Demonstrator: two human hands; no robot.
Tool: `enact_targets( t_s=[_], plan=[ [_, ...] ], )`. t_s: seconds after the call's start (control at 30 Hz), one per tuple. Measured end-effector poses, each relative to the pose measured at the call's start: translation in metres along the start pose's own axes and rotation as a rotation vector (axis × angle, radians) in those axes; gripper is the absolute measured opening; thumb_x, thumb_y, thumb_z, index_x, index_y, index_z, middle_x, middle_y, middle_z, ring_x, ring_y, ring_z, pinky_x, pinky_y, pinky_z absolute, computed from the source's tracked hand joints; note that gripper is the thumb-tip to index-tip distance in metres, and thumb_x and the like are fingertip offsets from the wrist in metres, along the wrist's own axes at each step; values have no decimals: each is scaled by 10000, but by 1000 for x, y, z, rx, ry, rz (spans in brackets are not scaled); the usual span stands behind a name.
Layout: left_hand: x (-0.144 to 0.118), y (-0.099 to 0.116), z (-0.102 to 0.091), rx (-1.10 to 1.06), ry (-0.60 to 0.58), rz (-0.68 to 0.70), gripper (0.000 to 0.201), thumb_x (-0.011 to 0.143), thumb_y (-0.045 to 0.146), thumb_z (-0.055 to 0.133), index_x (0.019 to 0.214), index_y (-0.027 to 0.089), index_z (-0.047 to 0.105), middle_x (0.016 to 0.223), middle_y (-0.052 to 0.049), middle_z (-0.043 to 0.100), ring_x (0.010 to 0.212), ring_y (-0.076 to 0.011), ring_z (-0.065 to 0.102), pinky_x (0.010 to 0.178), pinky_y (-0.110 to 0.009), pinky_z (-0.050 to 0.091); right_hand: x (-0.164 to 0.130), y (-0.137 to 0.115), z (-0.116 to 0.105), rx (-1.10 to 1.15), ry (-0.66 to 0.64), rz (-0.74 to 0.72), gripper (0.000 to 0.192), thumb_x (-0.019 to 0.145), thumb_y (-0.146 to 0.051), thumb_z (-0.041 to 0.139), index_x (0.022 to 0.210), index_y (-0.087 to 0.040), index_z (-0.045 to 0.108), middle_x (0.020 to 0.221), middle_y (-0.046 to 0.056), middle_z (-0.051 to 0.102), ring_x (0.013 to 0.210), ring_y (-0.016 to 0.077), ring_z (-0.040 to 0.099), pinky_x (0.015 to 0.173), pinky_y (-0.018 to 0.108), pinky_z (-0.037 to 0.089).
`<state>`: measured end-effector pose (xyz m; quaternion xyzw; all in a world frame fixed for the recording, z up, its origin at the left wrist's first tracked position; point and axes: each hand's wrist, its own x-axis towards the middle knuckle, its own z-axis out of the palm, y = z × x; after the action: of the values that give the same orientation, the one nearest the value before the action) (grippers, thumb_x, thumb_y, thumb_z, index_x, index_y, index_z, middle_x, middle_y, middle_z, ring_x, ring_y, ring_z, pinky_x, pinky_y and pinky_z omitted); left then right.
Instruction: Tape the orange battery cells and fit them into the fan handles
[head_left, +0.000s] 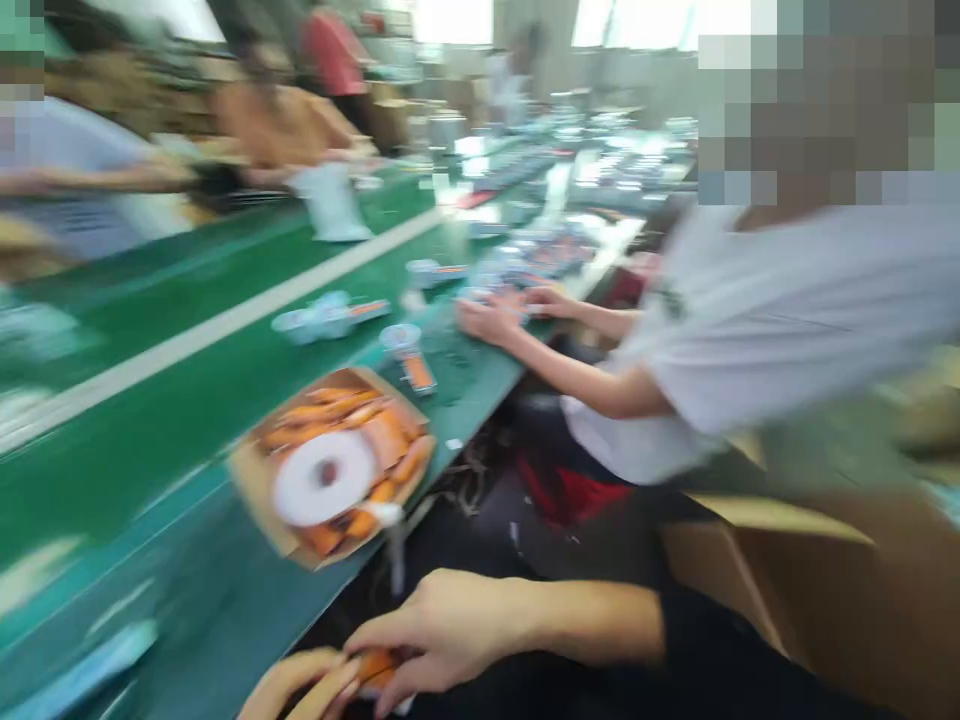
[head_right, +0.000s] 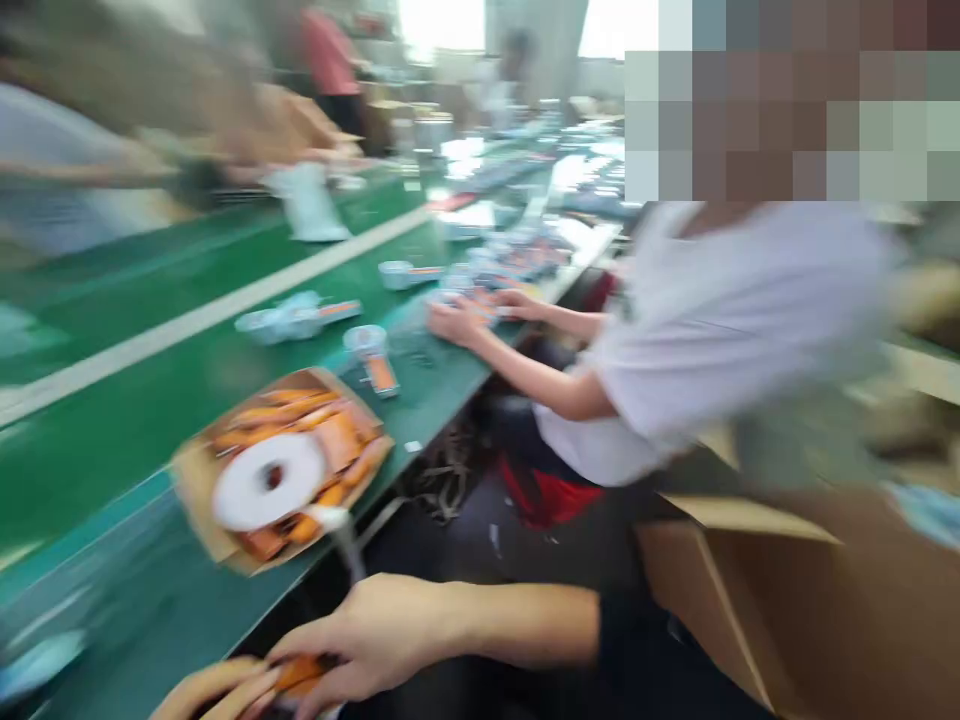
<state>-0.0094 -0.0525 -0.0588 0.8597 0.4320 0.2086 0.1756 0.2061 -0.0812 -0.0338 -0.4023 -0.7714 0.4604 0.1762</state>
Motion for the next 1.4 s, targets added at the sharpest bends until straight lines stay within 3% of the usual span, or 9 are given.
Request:
enact_targets(
  t_s=[0.13,0.3,0.47,0.67,0.77,1.0,1.1,1.27,1.4],
  plan=[
    [-55,38,-38,-117,-13,19,271,1068,219,504,999,270,761,932,-30,752,826,-148,718,734,-217,608,-2,18,17,191,-117,-59,328,949,-276,746,1274,-250,708,919,-11,803,797,157,748,709,196,478],
    [-61,44,-37,-56,2,-128,187,1020,83,547,985,206,682,919,-19,713,827,-149,636,760,-267,533,9,21,32,121,-261,9,264,923,-213,710,1185,-246,729,893,-4,782,768,165,710,708,222,456],
    [-54,35,-28,91,-215,-72,252,923,-1,537,952,210,672,937,-27,691,844,-183,598,740,-301,504,26,17,40,-146,-451,1,178,830,-330,855,898,-197,758,798,23,735,705,171,658,605,241,378],
    [-29,15,-28,-121,-5,-233,290,1070,202,447,926,229,697,881,-34,694,829,-173,669,763,-268,559,48,40,39,584,-356,18,692,674,-614,944,1164,-178,723,655,-76,610,580,93,510,583,201,424],
    [-19,9,-37,-236,-19,-286,313,1092,400,476,1007,266,746,916,-23,735,835,-162,711,775,-241,590,48,54,41,940,-406,20,680,618,-634,963,1060,-165,747,733,-24,695,629,115,602,645,227,502],
    [3,-59,-115,153,301,-611,540,977,710,489,1038,263,786,1050,-58,815,959,-250,762,876,-340,630,33,50,42,1231,-294,174,596,591,-478,1022,1018,-169,744,908,66,792,721,179,753,716,294,591],
    [84,-82,-130,276,251,-463,489,1012,630,457,1102,269,775,1062,-48,811,972,-246,753,910,-353,620,40,58,-35,1161,-277,40,535,619,-533,985,1016,-238,781,905,24,799,812,214,783,756,329,618],
    [328,-71,-81,522,-195,-128,442,1065,398,496,1466,244,602,1543,-83,613,1436,-262,538,1231,-421,429,42,155,-251,1133,70,-147,604,727,-809,740,1099,-335,784,955,-48,764,1083,161,748,924,293,608],
    [467,-57,-43,570,-361,-123,405,1051,384,597,1417,212,619,1440,-136,650,1316,-297,623,1119,-527,526,29,223,-308,1005,631,-164,639,805,-863,587,1124,-339,767,988,-47,734,1255,159,669,969,277,574]
  ],
)
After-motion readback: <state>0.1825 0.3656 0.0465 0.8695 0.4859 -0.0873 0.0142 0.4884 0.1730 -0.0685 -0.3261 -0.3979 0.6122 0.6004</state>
